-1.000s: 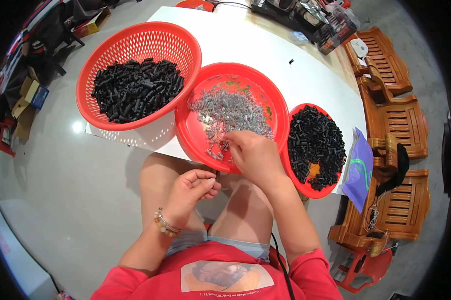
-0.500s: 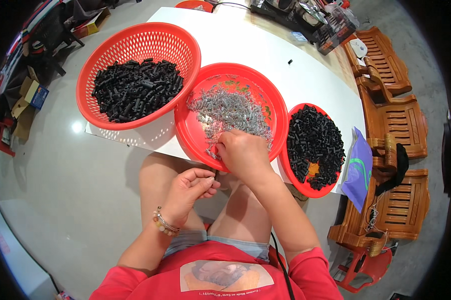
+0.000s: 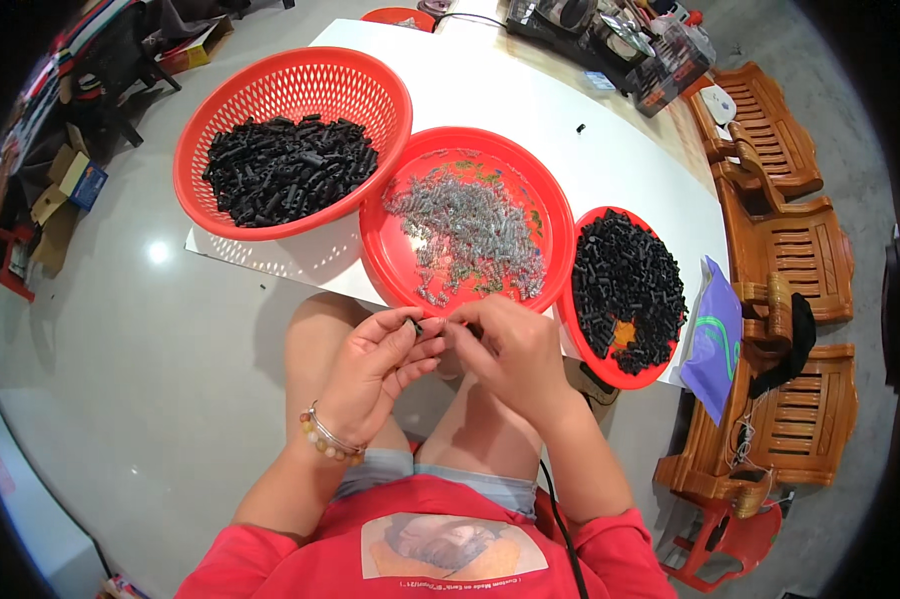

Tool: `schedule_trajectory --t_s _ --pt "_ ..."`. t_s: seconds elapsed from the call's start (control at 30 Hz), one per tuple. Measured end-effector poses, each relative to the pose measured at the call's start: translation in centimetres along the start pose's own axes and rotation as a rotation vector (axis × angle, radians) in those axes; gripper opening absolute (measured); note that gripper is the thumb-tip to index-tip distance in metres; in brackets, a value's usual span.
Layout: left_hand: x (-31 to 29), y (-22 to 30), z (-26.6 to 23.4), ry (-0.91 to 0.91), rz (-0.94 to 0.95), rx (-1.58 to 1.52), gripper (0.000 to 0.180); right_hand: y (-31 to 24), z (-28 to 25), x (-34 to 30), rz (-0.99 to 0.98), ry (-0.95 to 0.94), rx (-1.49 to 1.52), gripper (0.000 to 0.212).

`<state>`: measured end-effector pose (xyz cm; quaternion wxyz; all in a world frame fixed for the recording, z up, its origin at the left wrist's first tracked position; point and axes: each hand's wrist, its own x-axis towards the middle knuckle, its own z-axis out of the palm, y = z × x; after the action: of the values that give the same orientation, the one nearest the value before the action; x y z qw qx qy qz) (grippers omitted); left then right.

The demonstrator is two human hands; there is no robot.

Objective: Assembling small plastic components by manually inserting metal springs or pins into them.

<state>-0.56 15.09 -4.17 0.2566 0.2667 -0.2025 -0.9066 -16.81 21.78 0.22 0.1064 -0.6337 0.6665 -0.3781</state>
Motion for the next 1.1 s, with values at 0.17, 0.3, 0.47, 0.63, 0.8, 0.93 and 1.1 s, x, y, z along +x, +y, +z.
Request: schedule_trajectory --t_s 0.17,0.3,0.47,0.63,0.8,0.93,1.1 --pt "-0.8 -0.4 0.5 -0.094 -0.010 -0.110 0.020 -2.0 -0.4 -1.4 -0.064 0.026 -0.024 0.011" --pt "-1.6 -0.7 1.3 -0.072 -0.003 -0.090 0.020 -2.8 -0.6 -2.0 -0.078 0.050 -0.096 0.013" --pt "-2.2 -1.1 1.4 -0.087 0.006 -0.062 0.021 -3.7 -0.6 -2.7 -0.047 0.088 -0.178 0.013" --pt "-2.0 -1.7 1.2 -0.131 -0.039 -0.132 0.023 -3.8 -0.7 -3.6 -0.042 0.107 -0.162 0.016" --pt "-2.2 -1.6 0.5 -0.145 -0.245 -0.464 0.023 -3.7 -1.6 -4.4 0.237 0.237 0.208 0.018" --pt "-2.0 -2.1 0.6 -0.142 -0.276 -0.512 0.022 -3.1 -1.7 -4.7 0.151 0.321 0.462 0.017" --pt "-2.6 -3.0 1.8 -0.276 -0.300 -0.469 0.024 -2.9 -0.7 -4.8 -0.013 0.297 0.463 0.012"
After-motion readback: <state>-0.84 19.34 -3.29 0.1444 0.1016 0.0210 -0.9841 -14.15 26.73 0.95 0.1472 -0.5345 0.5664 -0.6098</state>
